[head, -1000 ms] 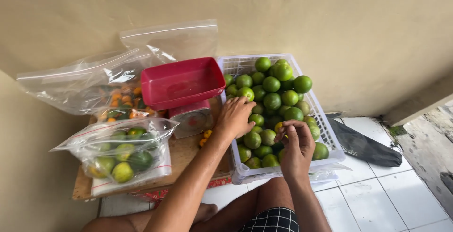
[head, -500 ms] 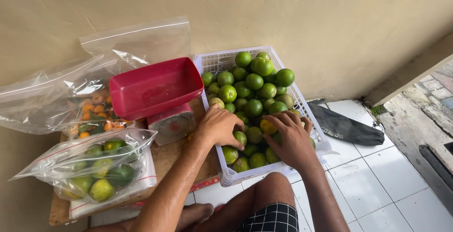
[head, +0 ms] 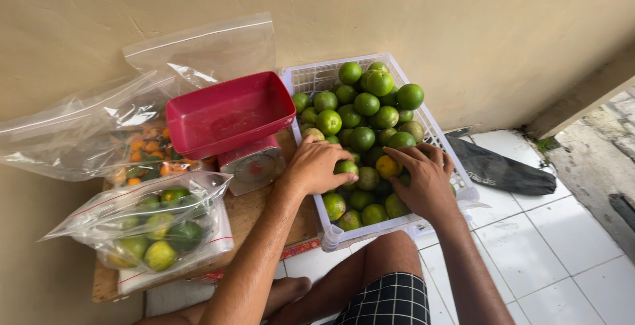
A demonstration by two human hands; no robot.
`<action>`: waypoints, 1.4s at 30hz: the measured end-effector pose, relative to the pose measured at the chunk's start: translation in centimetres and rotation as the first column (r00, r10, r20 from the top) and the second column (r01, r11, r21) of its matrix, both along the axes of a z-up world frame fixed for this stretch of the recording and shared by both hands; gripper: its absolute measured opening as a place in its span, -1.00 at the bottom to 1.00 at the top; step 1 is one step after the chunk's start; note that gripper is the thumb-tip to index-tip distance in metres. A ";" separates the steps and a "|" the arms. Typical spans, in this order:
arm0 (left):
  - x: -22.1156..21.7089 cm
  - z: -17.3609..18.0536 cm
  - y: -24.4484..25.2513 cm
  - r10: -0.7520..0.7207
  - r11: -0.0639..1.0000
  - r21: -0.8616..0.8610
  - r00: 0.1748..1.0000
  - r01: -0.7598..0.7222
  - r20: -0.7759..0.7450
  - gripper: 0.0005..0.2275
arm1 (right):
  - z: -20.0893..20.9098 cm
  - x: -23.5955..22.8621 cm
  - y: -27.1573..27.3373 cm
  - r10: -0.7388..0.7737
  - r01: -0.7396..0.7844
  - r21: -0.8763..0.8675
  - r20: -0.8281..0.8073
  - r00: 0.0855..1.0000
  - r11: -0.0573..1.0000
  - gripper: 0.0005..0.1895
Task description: Weighing limes on a scale and packing them into plastic bags.
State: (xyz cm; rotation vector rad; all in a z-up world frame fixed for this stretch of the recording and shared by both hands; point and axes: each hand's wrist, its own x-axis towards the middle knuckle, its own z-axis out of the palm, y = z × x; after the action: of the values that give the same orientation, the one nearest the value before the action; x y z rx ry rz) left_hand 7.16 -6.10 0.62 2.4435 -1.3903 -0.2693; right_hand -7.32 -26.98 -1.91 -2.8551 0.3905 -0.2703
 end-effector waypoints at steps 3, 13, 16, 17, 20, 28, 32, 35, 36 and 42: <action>-0.2 -0.5 0.6 0.014 0.967 -0.254 1.000 -0.016 -0.013 -0.61 | -1.0 0.2 -0.4 0.014 -0.014 -0.003 -0.007 1.000 1.000 -0.32; -0.8 7.3 10.3 0.096 0.861 -0.507 0.991 -0.034 0.097 -0.59 | -2.3 0.0 -1.1 0.103 -0.097 -0.080 0.079 0.992 0.992 -0.38; 1.9 9.8 14.2 0.345 0.898 -0.311 0.936 -0.310 0.064 -0.55 | -1.9 -0.1 -0.7 0.074 -0.071 -0.061 0.045 0.996 0.996 -0.44; 3.0 10.0 15.1 0.431 0.886 -0.208 0.901 -0.414 0.041 -0.55 | -1.9 -0.1 -0.6 0.081 -0.077 -0.069 0.064 0.995 0.995 -0.46; 6.2 8.6 17.2 0.486 0.870 0.002 0.859 -0.493 0.160 -0.61 | -1.5 -0.3 -0.4 0.096 -0.091 -0.057 0.089 0.991 0.994 -0.49; 5.2 8.9 18.6 0.429 0.890 0.016 0.847 -0.456 0.314 -0.60 | -1.9 -0.3 -0.8 0.094 -0.086 -0.071 0.121 0.988 0.994 -0.50; 0.1 10.5 21.0 0.422 0.905 -0.208 0.843 -0.370 0.334 -0.62 | -1.6 -0.6 -0.7 0.111 -0.108 -0.024 0.187 0.976 0.994 -0.47; -4.2 10.2 24.4 0.463 0.866 -0.344 0.840 -0.362 0.282 -0.64 | -1.0 -1.0 -0.1 0.132 -0.141 0.013 0.267 0.955 0.990 -0.47; -5.5 9.9 25.5 0.480 0.834 -0.423 0.843 -0.353 0.243 -0.68 | -0.8 -1.2 0.1 0.129 -0.145 0.024 0.327 0.936 0.989 -0.51; -11.5 7.4 28.9 0.588 0.661 -0.607 0.807 -0.442 0.053 -0.75 | 3.7 0.2 4.2 0.188 -0.296 0.158 0.483 0.855 0.942 -0.57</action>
State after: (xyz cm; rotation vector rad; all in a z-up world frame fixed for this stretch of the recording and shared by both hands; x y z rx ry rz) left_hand -4.36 22.76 7.98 2.2510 -0.6248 0.5395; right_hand -7.16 -22.78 1.79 -2.4678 -0.0395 -0.7808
